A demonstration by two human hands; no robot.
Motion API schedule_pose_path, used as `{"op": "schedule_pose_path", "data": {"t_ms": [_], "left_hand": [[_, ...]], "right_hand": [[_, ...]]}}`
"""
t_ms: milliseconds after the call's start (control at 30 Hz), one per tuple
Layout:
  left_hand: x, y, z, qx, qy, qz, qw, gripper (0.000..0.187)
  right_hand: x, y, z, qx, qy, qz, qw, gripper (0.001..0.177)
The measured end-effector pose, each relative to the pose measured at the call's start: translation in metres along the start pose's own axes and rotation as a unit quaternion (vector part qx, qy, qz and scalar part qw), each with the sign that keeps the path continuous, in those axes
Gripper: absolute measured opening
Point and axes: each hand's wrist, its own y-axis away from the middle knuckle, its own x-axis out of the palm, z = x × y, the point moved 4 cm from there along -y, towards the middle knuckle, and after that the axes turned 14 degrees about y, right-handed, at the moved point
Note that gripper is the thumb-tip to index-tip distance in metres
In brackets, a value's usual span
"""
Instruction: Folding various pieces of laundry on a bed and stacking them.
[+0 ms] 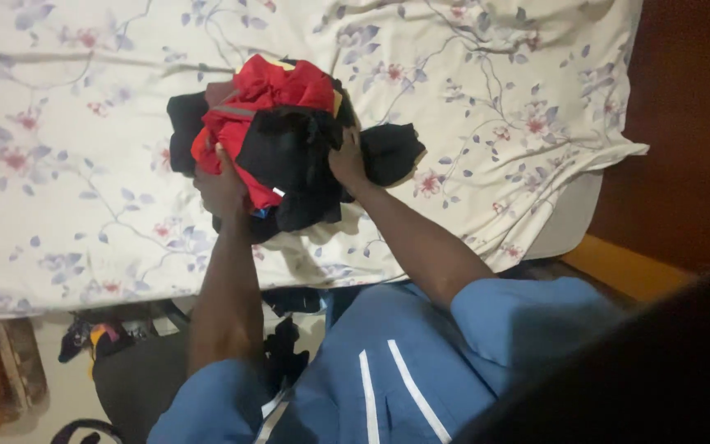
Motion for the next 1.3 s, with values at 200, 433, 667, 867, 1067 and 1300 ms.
{"op": "schedule_pose_path", "data": {"t_ms": [200, 433, 667, 867, 1067, 1300], "left_hand": [[0.032, -0.067, 0.064, 0.034, -0.061, 0.036, 0.997, 0.085], [0.044, -0.133, 0.127, 0.316, -0.261, 0.173, 0.896, 0.092], [0.005, -0.095, 0.062, 0.300, -0.233, 0.150, 0.913, 0.102], [-0.012, -0.069, 0.034, 0.236, -0.176, 0.100, 0.950, 0.073], [-0.050, -0.120, 0.087, 0.272, -0.173, -0.106, 0.941, 0.067], [0.018, 0.196, -0.131, 0.550, -0.137, -0.020, 0.824, 0.050]], "right_hand": [[-0.054, -0.011, 0.022, 0.048, -0.183, 0.122, 0.974, 0.065], [-0.112, 0.068, -0.266, 0.180, -0.729, 0.107, 0.652, 0.042], [-0.309, 0.162, -0.302, 0.411, 0.008, -0.044, 0.911, 0.037], [-0.312, 0.243, -0.389, 0.528, -0.061, 0.007, 0.847, 0.072], [-0.388, 0.258, -0.345, 0.474, -0.060, -0.015, 0.878, 0.068], [-0.388, 0.206, -0.397, 0.311, -0.015, -0.073, 0.947, 0.050]]}}
